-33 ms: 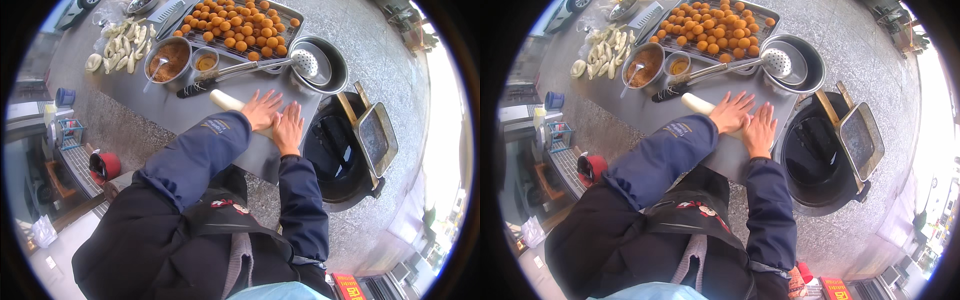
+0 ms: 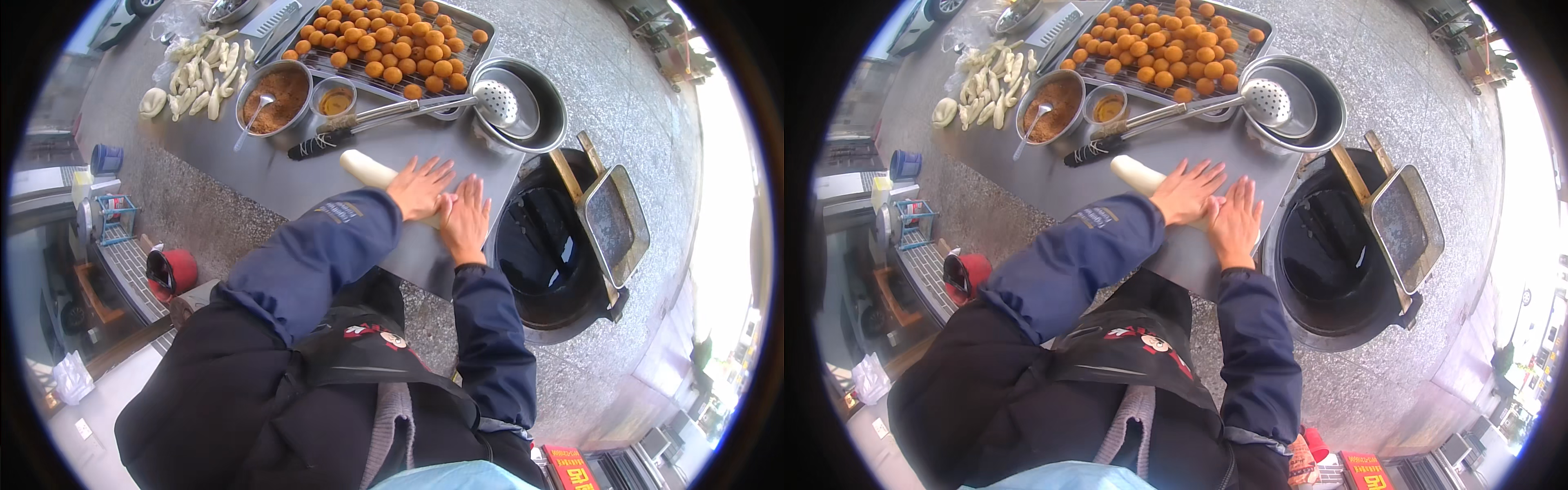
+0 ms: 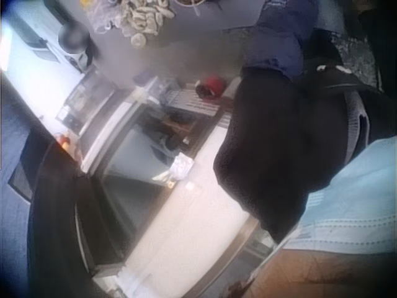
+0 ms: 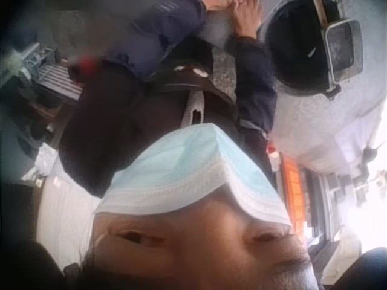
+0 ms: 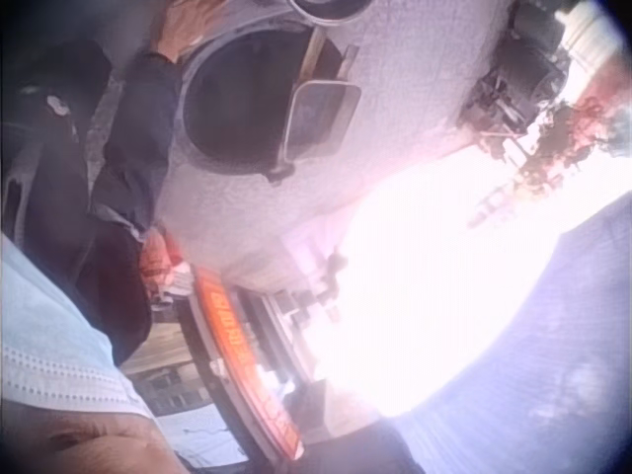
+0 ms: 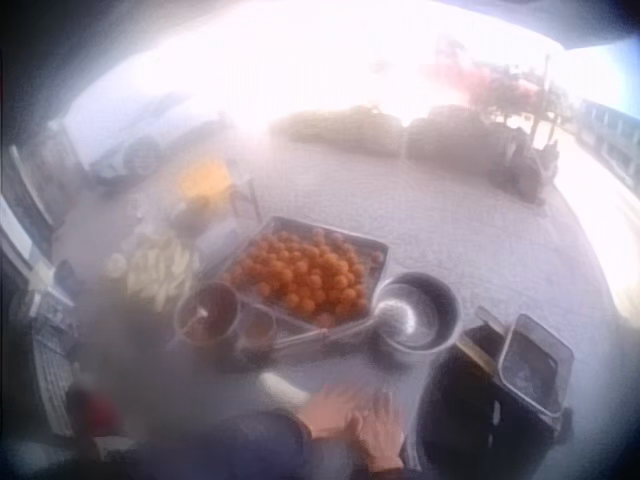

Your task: The person kneads a lump of dough on a metal table, rolls it into a long cylinder, and tears off small pieces. The pieces are placed on the table next to a tray of fried balls and a deep fryer.

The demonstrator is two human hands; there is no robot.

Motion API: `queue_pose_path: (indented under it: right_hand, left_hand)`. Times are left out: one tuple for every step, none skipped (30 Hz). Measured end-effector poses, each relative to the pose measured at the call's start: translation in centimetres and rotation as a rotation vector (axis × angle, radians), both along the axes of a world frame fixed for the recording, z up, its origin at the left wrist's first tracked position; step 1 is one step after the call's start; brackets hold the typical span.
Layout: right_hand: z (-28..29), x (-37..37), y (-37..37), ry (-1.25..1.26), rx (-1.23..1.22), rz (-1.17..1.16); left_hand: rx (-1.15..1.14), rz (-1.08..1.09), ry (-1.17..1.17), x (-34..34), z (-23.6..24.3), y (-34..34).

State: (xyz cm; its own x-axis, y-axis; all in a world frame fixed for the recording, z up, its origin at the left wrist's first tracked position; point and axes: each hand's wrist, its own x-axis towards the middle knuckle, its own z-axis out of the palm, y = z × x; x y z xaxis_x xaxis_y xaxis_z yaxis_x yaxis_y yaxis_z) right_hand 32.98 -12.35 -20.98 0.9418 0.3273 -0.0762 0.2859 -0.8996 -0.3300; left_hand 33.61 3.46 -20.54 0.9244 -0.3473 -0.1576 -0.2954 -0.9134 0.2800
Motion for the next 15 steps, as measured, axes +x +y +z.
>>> queue_pose_path:
  right_hand:
    - [0.5, -2.3, -0.5, 0.009, -0.019, 0.067]
    - [1.3, -5.2, -1.0, -0.035, 0.013, 0.127]
    - [2.0, -8.2, -1.4, -0.022, 0.043, 0.175]
    - [2.7, -11.2, -1.8, 0.069, 0.097, 0.196]
    - [3.1, -13.8, -2.0, 0.14, 0.04, 0.237]
    - [3.0, -15.1, -1.9, 0.133, 0.042, 0.252]
    - [2.8, -15.9, -1.8, 0.211, -0.017, 0.261]
    - [2.2, -15.9, -1.6, 0.109, 0.033, 0.208]
    - [1.8, -15.3, -1.4, 0.114, -0.018, 0.152]
    - [1.0, -13.8, -1.0, -0.024, -0.079, 0.119]
    - [0.4, -12.0, -0.8, 0.035, 0.039, 0.068]
    - [0.1, -10.1, -0.8, -0.033, 0.008, 0.077]
    - [-0.1, -8.1, -0.9, -0.016, 0.006, 0.08]
    - [-0.3, -5.9, -0.8, -0.018, -0.062, 0.091]
    - [-0.4, -3.5, -0.7, 0.01, -0.048, 0.068]
  left_hand:
    - [-0.058, 0.019, 0.055, -2.0, 0.9, 0.2]
    - [-0.071, -0.029, -0.093, -5.1, 1.9, 0.7]
    - [-0.07, -0.054, -0.108, -8.1, 2.8, 1.0]
    - [-0.016, -0.082, -0.047, -11.4, 3.5, 1.0]
    - [0.031, -0.103, 0.087, -14.2, 3.9, 1.1]
    - [0.005, -0.078, 0.028, -15.5, 3.6, 0.6]
    - [0.05, -0.075, 0.125, -16.4, 3.2, 0.4]
    - [0.039, -0.042, 0.009, -16.3, 2.5, 0.0]
    - [0.035, 0.004, -0.128, -15.6, 1.7, -0.3]
    - [0.066, 0.034, -0.169, -14.3, 0.9, -0.8]
    - [0.114, 0.05, -0.224, -12.3, 0.2, -1.0]
    - [0.068, 0.074, -0.252, -10.5, -0.3, -1.0]
    - [0.056, 0.077, -0.25, -8.6, -0.5, -1.0]
    - [0.132, 0.069, -0.186, -6.6, -0.6, -1.2]
    - [0.143, 0.094, -0.128, -4.6, -0.7, -1.5]
